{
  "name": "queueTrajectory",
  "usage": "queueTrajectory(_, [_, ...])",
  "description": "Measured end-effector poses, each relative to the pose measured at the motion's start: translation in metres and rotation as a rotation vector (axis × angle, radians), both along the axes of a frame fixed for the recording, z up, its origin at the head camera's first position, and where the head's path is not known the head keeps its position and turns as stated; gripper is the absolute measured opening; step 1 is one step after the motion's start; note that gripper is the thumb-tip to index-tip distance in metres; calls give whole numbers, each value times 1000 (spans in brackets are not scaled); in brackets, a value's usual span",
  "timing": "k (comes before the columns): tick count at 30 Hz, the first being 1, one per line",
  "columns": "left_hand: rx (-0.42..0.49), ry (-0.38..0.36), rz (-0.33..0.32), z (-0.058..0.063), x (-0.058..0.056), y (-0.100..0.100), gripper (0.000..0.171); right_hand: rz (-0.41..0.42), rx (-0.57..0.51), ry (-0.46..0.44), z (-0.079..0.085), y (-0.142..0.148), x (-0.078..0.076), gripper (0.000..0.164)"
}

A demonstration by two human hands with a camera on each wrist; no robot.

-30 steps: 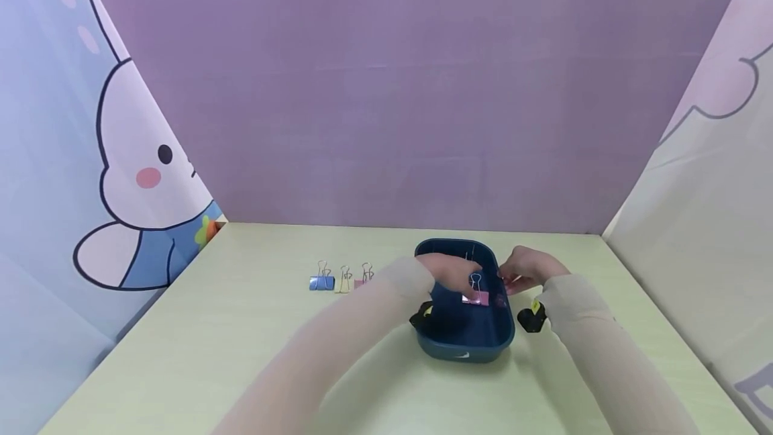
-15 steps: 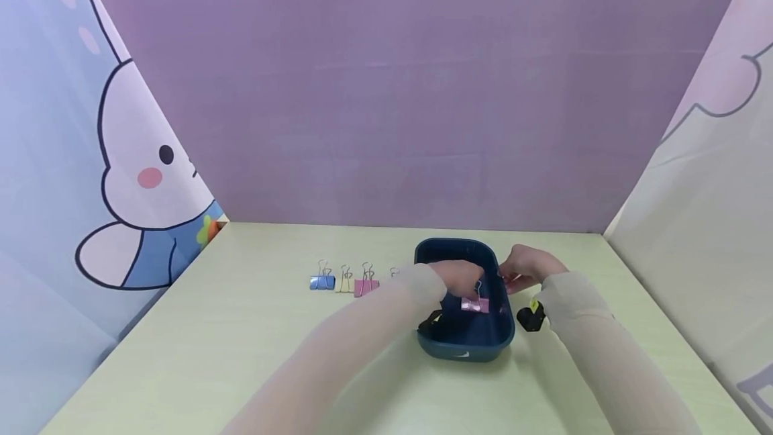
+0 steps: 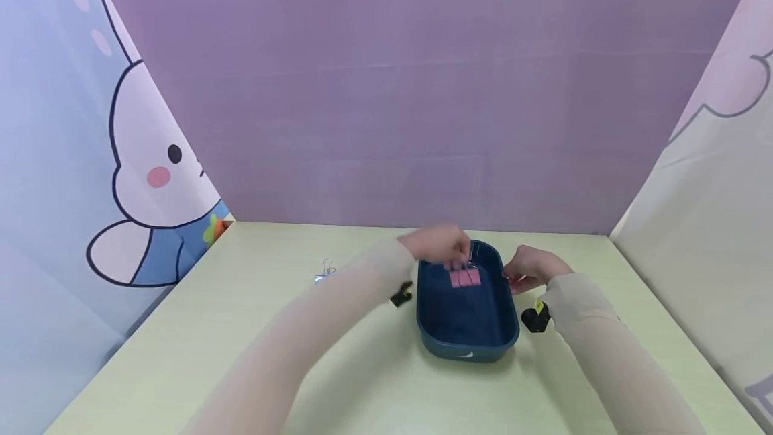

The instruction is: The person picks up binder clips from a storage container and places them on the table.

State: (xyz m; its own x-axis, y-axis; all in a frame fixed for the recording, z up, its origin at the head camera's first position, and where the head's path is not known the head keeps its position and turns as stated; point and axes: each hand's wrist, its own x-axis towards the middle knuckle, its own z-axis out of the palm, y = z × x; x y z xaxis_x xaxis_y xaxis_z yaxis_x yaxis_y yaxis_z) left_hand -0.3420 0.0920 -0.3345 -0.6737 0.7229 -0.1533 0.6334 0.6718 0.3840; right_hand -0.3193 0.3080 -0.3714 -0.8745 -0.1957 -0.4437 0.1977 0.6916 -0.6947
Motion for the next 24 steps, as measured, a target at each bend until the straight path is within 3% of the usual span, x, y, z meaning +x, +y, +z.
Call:
queueTrajectory(2, [98,12,35,15,-10,-25,13,4,4,3,1,0,0,15])
queueTrajectory(5, [206,51,144,32,-24,-69,15,15,7,3,3,1,1,18])
queueTrajectory(10, [237,116,305,41,-47,-148,15,19,25,4,5,2,2,21])
queueTrajectory(13, [208,142,377,38,-55,-192,14,18,31,9,6,3,2,24])
queueTrajectory(17, [146,155,443,31,-55,-236,13,20,41,12,7,5,0,26])
queueTrajectory(21, [73,121,496,17,-50,-265,15,22,52,10,8,6,-1,25])
queueTrajectory(24, [-15,68,508,5,-46,-275,15,20,52,4,9,6,-1,25])
